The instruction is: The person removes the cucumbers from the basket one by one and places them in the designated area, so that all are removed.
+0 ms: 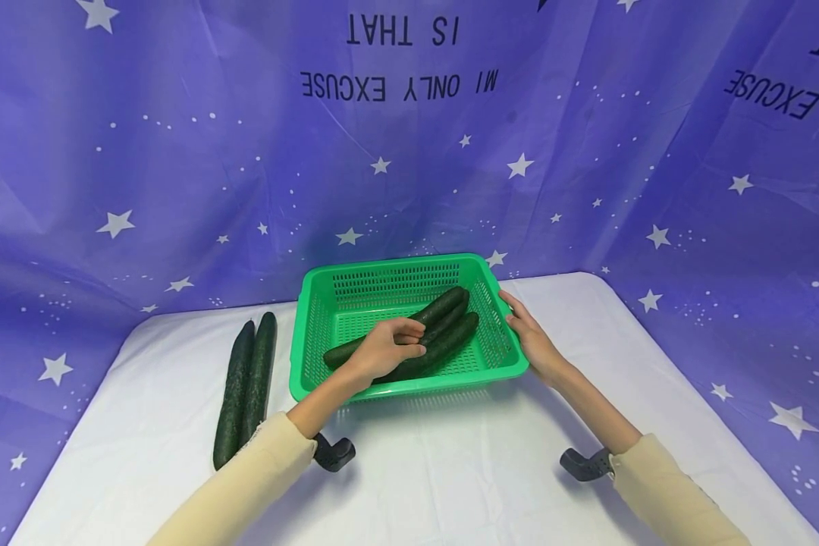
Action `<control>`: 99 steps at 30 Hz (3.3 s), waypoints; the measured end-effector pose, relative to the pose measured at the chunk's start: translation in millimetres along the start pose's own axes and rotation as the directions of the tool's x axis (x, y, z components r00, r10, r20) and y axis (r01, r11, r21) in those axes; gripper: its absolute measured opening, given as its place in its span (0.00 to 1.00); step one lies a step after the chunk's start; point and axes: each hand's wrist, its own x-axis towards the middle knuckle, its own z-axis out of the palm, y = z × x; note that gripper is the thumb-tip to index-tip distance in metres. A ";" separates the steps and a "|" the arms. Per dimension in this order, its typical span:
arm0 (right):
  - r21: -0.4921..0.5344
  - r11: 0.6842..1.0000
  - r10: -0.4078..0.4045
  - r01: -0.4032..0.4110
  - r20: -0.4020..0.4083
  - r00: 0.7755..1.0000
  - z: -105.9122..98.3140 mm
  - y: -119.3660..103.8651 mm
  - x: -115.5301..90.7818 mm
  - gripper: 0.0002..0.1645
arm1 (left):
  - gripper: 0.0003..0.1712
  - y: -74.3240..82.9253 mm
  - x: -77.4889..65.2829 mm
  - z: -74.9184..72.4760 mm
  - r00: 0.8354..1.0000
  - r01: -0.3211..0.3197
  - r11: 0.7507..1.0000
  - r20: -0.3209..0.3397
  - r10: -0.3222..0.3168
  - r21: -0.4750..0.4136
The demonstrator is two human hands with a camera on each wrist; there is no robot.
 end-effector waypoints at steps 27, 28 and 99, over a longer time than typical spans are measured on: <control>0.000 1.000 -0.001 0.001 -0.010 1.000 0.3 -0.9 0.1 0.33 | 0.30 -7.5 26.3 18.6 0.992 0.011 0.931 0.116 -0.057 0.366; 0.001 1.000 -0.003 0.003 -0.009 1.000 0.2 -0.7 0.2 0.33 | 0.31 -7.3 26.6 19.0 0.991 0.009 0.927 0.119 -0.058 0.375; -0.001 1.000 -0.003 0.003 -0.004 1.000 0.1 1.8 1.4 0.33 | 0.40 -94.0 -137.9 -184.1 0.781 0.328 0.915 -0.477 -0.403 -0.235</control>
